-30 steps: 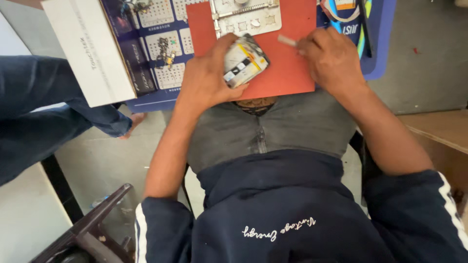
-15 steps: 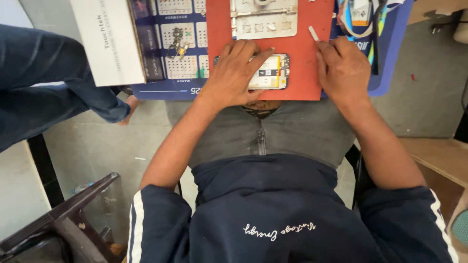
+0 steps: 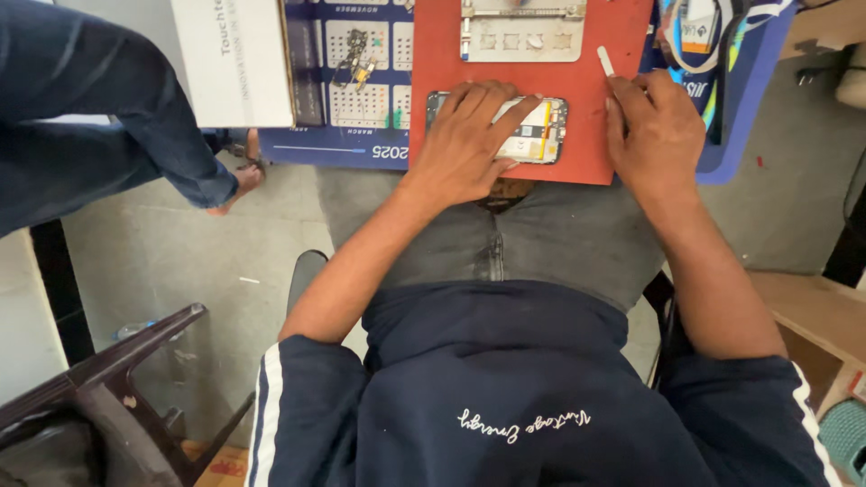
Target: The person is repairing a smartphone by manipulating internal components. They use a blue pen-like tool to apply a substance to the battery area and then place a blue plastic backplate over the device.
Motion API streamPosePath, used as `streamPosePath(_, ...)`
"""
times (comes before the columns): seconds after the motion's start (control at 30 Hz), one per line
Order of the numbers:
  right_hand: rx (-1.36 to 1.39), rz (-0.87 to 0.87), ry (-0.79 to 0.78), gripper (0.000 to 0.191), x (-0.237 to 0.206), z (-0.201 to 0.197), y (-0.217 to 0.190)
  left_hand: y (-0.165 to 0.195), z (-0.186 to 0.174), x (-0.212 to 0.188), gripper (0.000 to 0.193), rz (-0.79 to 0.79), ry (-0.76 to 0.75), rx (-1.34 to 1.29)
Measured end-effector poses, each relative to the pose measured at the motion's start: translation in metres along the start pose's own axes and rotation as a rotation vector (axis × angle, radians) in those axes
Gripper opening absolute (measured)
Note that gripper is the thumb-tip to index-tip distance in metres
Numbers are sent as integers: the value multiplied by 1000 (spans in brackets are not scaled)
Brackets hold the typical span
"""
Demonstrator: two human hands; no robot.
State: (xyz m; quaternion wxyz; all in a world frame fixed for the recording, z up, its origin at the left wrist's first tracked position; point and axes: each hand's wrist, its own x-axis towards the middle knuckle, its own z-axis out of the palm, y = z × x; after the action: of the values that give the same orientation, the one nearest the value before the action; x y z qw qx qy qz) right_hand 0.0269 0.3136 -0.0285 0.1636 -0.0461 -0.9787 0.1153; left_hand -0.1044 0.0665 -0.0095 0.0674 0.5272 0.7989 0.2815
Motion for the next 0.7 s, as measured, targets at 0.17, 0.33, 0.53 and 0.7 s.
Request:
streamPosePath(0.17,-6,27,-37,20,0,-4,-3,1,6,-2,84,-39,4,14)
streamPosePath(0.33,-12,24,-34,23,0,-5,-5,-5,8,-7,74,-59,49,-28)
streamPosePath(0.53,-14,13,-35,26,2,-6,-6,-13,3,-12,55,-57,136,-50)
streamPosePath(0.7,0,29,-33,23,4,-7,-8,-11,1,-12,55,-79,115,-61)
